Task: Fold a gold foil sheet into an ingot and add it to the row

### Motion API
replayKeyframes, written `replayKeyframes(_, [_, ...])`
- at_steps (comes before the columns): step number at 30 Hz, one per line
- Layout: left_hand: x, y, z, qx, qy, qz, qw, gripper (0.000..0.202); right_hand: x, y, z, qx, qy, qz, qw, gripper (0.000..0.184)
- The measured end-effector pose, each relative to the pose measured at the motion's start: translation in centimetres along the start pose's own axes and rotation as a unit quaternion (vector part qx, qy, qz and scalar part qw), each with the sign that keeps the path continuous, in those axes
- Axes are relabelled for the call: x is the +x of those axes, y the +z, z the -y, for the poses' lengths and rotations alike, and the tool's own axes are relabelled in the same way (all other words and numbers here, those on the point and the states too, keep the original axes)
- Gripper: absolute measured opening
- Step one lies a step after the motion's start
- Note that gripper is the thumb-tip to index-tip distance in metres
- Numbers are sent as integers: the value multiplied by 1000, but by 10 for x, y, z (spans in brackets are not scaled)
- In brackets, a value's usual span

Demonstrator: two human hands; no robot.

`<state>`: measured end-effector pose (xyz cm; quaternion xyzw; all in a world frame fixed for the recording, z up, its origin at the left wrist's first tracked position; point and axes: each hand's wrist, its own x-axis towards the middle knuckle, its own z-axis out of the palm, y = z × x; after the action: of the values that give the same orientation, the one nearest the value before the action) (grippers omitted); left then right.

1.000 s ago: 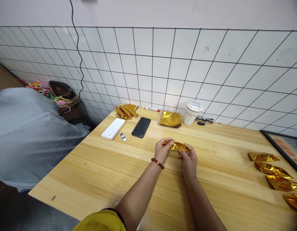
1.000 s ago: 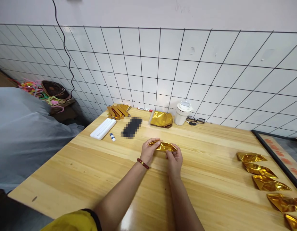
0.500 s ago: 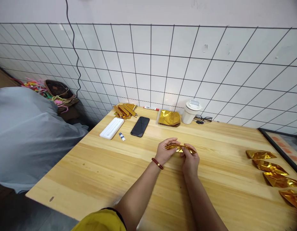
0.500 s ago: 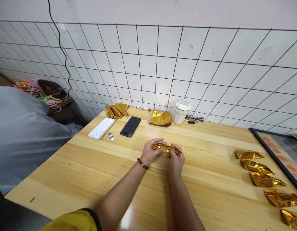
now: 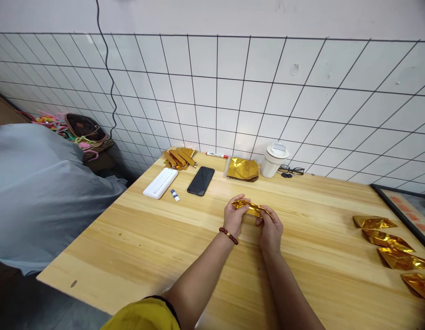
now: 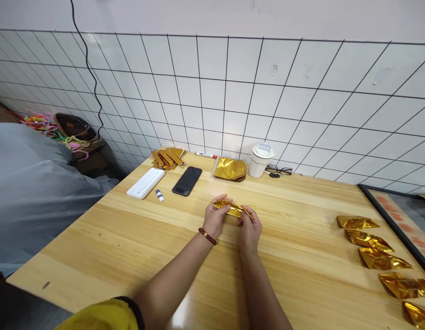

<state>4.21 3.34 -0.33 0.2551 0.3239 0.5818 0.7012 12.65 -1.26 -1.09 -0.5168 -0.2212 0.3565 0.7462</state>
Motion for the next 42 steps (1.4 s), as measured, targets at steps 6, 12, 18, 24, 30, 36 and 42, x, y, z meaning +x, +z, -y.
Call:
replayKeyframes(6, [2, 0, -6, -28, -11, 17, 999, 26, 2, -1, 0, 3, 8, -4, 1000, 24])
replayKeyframes(12, [0, 2, -7, 20, 23, 12, 999, 16, 3, -2, -2, 20, -8, -8, 1000, 31])
replayKeyframes(18, [1, -1, 1, 36, 26, 31, 999, 23, 4, -4, -5, 0, -4, -23, 1000, 39])
replayKeyframes(24, [-1, 0, 5, 13, 0, 67, 998, 37, 3, -3, -5, -17, -12, -26, 999, 45])
replayKeyframes(30, [1, -3, 2, 70, 48, 85, 993, 43, 1, -3, -5, -37, -17, -2, 999, 46])
replayKeyframes(36, [1, -4, 1, 106, 72, 89, 988, 44, 0, -3, -5, -48, -24, 2, 999, 49])
replayKeyframes(42, [-7, -1, -4, 216, 143, 86, 962, 40, -3, -3, -4, -71, -33, 8, 997, 56])
